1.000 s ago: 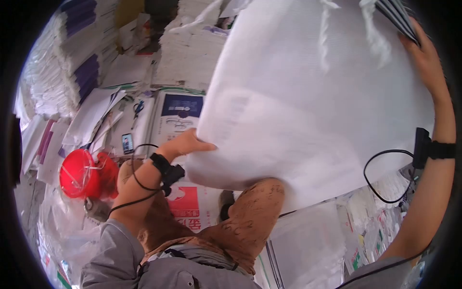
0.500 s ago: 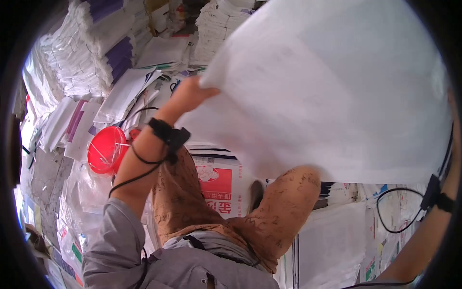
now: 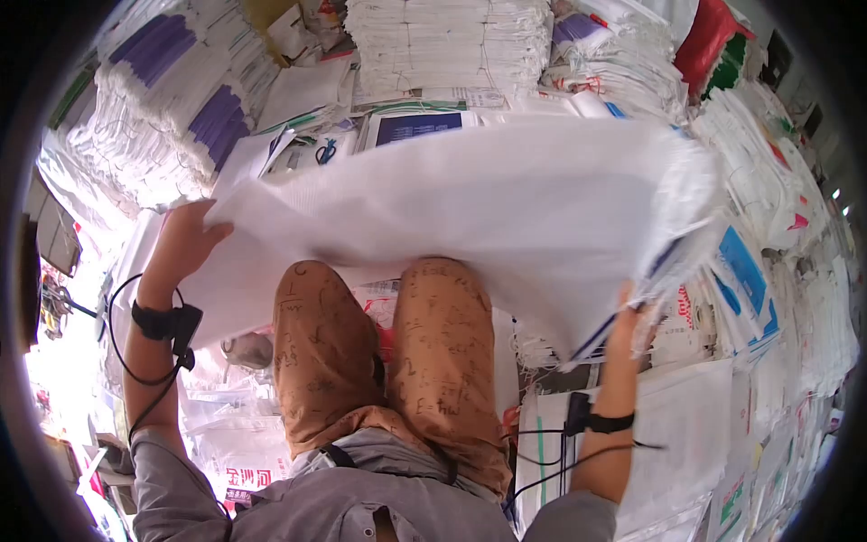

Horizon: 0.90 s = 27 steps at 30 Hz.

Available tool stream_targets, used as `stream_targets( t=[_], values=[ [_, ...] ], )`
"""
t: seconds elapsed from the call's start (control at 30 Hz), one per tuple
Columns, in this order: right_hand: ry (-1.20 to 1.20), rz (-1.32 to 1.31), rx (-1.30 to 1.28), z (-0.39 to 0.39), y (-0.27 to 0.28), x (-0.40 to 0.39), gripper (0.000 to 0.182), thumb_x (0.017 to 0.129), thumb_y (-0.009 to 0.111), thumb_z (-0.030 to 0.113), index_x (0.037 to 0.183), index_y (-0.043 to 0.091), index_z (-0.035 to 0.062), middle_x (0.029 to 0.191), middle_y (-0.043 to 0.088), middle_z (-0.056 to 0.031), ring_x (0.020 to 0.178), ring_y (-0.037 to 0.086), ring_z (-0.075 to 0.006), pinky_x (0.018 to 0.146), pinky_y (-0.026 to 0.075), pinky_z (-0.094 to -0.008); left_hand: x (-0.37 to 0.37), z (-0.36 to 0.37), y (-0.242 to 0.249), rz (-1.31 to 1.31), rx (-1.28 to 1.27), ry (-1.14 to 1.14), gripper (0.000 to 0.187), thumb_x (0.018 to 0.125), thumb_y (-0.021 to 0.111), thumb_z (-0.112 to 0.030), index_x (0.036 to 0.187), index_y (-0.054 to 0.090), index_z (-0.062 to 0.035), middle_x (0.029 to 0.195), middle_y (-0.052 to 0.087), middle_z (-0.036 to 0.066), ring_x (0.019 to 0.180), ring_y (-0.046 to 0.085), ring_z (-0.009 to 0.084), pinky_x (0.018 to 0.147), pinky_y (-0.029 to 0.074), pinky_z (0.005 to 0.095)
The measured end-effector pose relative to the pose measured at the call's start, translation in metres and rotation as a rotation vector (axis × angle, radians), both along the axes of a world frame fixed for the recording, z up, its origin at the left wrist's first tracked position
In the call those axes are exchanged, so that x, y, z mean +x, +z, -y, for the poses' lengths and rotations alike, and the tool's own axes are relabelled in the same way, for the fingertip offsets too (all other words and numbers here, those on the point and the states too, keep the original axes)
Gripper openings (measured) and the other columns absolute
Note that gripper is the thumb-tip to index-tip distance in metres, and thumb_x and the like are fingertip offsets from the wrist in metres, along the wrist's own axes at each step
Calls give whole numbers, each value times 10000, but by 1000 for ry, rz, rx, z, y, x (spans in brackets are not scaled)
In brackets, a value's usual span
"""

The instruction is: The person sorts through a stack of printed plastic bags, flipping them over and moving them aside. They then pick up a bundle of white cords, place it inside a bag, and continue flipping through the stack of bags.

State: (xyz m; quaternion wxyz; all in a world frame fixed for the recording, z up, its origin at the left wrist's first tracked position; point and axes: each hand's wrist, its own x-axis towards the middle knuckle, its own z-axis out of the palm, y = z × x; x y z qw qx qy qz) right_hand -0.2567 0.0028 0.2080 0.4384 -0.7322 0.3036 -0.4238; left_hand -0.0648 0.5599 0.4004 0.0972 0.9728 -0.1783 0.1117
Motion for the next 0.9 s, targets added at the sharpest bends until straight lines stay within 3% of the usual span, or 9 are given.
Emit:
stream_targets(
  t=[0.17, 0.23, 0.33, 0.4, 0.47, 0.5, 0.77, 0.87, 0.9],
  values=[
    [191, 30, 149, -41, -40, 25, 595, 910, 669, 109, 1411, 384, -43, 1393, 480, -217, 1260, 485, -323, 1087, 353, -383, -7, 16, 20, -192, 97, 62, 321, 811, 699, -168, 1038, 654, 56, 890, 663, 250, 823, 645, 388, 761, 504, 409],
    [214, 25, 178, -50, -40, 25, 571, 960, 610, 207, 1424, 373, -26, 1405, 469, -214, 1290, 462, -323, 1096, 344, -404, -12, 17, 17, -188, 116, 76, 287, 807, 700, -159, 996, 654, 52, 854, 662, 236, 774, 642, 381, 733, 506, 406],
    [280, -100, 185, -41, -88, 19, 618, 898, 661, 228, 1407, 406, -14, 1400, 476, -201, 1291, 456, -318, 1100, 340, -405, -12, 2, -38, -332, -101, 0, 358, 804, 713, -198, 1086, 643, 10, 908, 680, 216, 810, 655, 380, 759, 518, 432],
    [358, -401, 45, -31, -146, 14, 650, 857, 695, 242, 1396, 429, -7, 1396, 481, -193, 1292, 452, -315, 1102, 337, -406, -11, -15, -104, -402, 35, 14, 413, 816, 722, -262, 1164, 645, -54, 955, 692, 202, 866, 674, 362, 793, 524, 431],
    [417, -511, 35, -38, -162, 13, 682, 816, 729, 256, 1384, 451, 1, 1393, 485, -185, 1292, 448, -312, 1105, 335, -406, -7, -24, -148, -525, -69, 128, 303, 816, 727, -277, 1024, 703, -58, 887, 699, 193, 842, 676, 338, 780, 519, 413],
    [464, -219, 229, -45, -152, 13, 662, 801, 750, 175, 1366, 463, -16, 1375, 502, -171, 1260, 477, -284, 1073, 368, -381, -5, -26, -144, -510, -71, 136, 303, 816, 727, -277, 1024, 703, -58, 887, 699, 193, 842, 676, 338, 780, 519, 413],
    [377, 47, 523, -51, -111, 12, 639, 789, 761, 94, 1349, 480, -31, 1285, 575, -127, 1122, 558, -238, 1014, 411, -370, -27, -13, -56, -296, 59, 150, 225, 811, 695, -255, 889, 675, -44, 792, 654, 193, 791, 639, 394, 716, 500, 454],
    [513, -352, -502, -1, -193, -24, 629, 782, 768, 93, 1336, 494, -25, 1275, 578, -116, 1122, 558, -246, 1013, 411, -366, -36, -30, -55, -271, -117, 146, 313, 803, 694, -294, 1012, 688, -61, 875, 679, 203, 832, 655, 384, 758, 512, 453],
    [521, -255, 36, -24, -162, -17, 615, 786, 764, 90, 1328, 498, -26, 1269, 581, -109, 1119, 560, -242, 1007, 417, -360, -38, -37, -80, -260, -118, 153, 313, 803, 694, -294, 1012, 688, -61, 875, 679, 203, 832, 655, 384, 758, 512, 453]
  ],
)
